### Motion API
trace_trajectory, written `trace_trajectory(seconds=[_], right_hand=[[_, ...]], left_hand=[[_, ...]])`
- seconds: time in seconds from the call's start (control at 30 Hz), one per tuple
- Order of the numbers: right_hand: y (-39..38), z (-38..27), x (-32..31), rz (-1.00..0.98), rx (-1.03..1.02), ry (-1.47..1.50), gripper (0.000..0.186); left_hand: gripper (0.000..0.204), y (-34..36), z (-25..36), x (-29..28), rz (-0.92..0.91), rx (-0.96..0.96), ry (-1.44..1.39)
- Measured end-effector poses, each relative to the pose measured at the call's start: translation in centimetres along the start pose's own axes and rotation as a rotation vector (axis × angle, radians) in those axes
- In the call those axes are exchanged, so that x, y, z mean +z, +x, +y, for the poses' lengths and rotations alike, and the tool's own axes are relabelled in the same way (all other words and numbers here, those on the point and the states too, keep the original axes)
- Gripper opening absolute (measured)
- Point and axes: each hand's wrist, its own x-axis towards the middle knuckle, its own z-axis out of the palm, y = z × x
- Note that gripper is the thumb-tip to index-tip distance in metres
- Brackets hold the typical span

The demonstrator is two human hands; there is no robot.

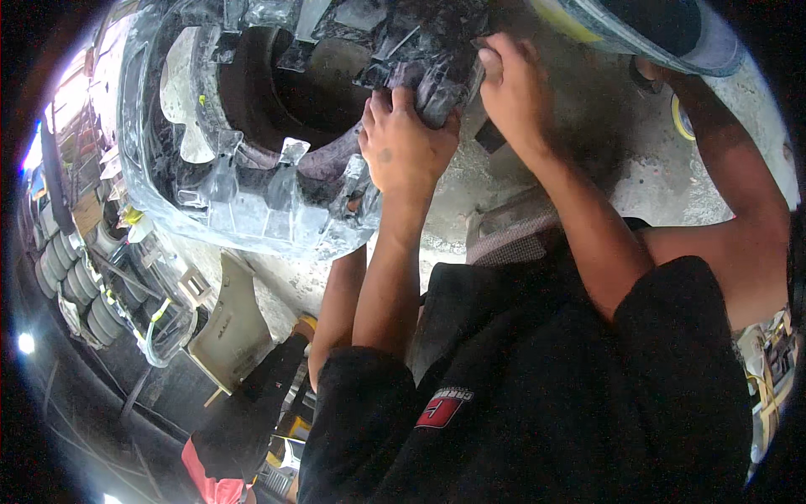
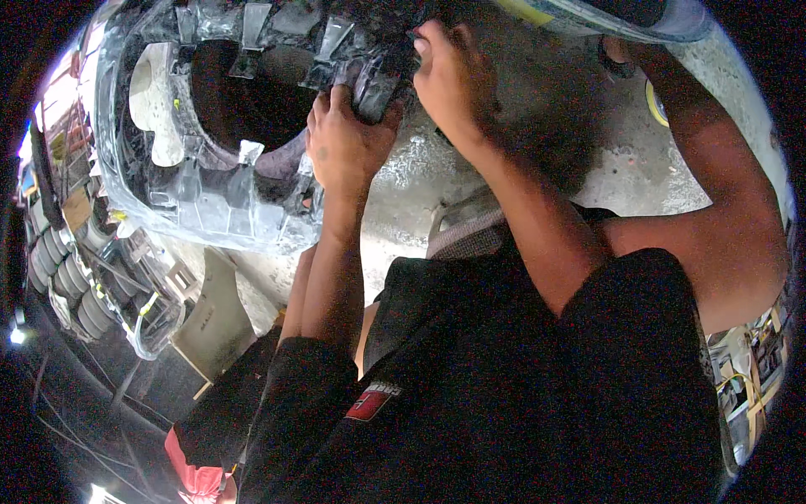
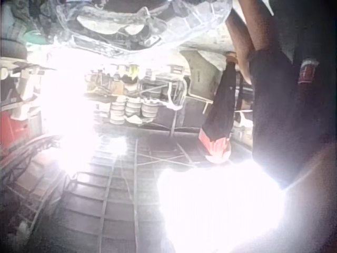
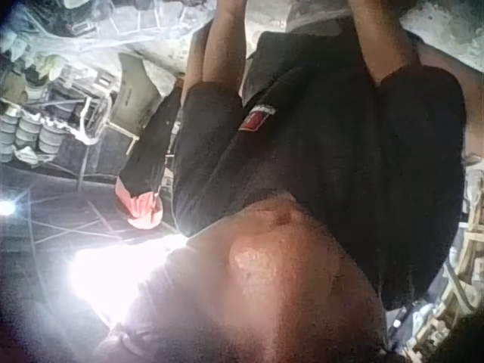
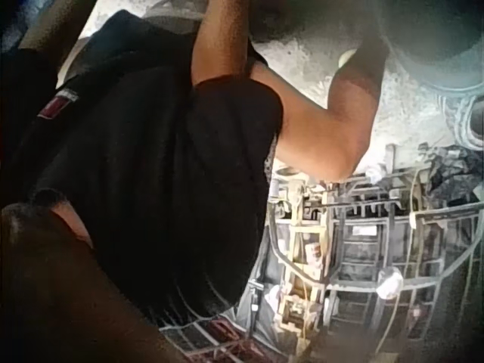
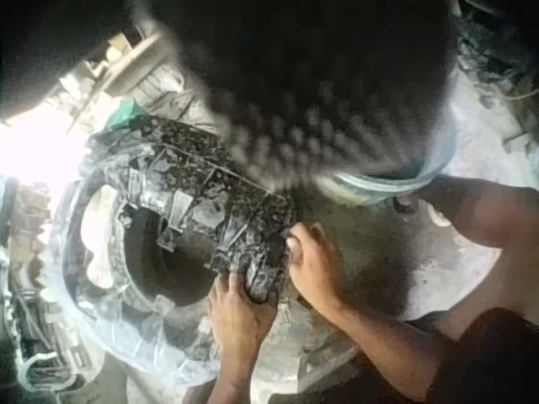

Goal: Sand down a black plastic car bumper or trim piece using sandpaper and water.

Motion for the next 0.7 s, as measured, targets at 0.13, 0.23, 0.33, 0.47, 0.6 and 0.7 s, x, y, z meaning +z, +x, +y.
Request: trace_trajectory(seconds=[0.13, 0.23, 0.33, 0.47, 0.6, 0.7], right_hand=[[-2.4, -2.0, -0.7, -0.156, -0.018, 0.13, 0.011], [0.2, 0.0, -2.4, -0.102, 0.162, 0.216, 0.013], [1.0, 0.9, -4.2, -0.175, 0.06, 0.172, 0.042], [-1.1, 0.6, -4.9, -0.605, -0.185, 0.104, 0.083], [-0.3, 3.8, -3.6, -0.537, -0.096, -0.063, 0.087], [0.7, 9.8, -3.4, -0.281, 0.036, -0.133, 0.07]], left_hand=[[0.07, -0.1, -1.0, -0.5, -0.019, -0.022, 0.008], [0.07, -0.1, -0.5, -0.4, -0.044, -0.029, 0.026], [0.072, 0.0, -0.5, -0.2, -0.006, 0.007, 0.017], [0.073, 0.1, -0.7, -0.3, -0.067, -0.036, 0.045], [0.076, 0.1, -0.7, -0.8, -0.052, -0.046, 0.066], [0.077, 0.2, 0.5, 0.5, -0.047, -0.021, 0.046]])
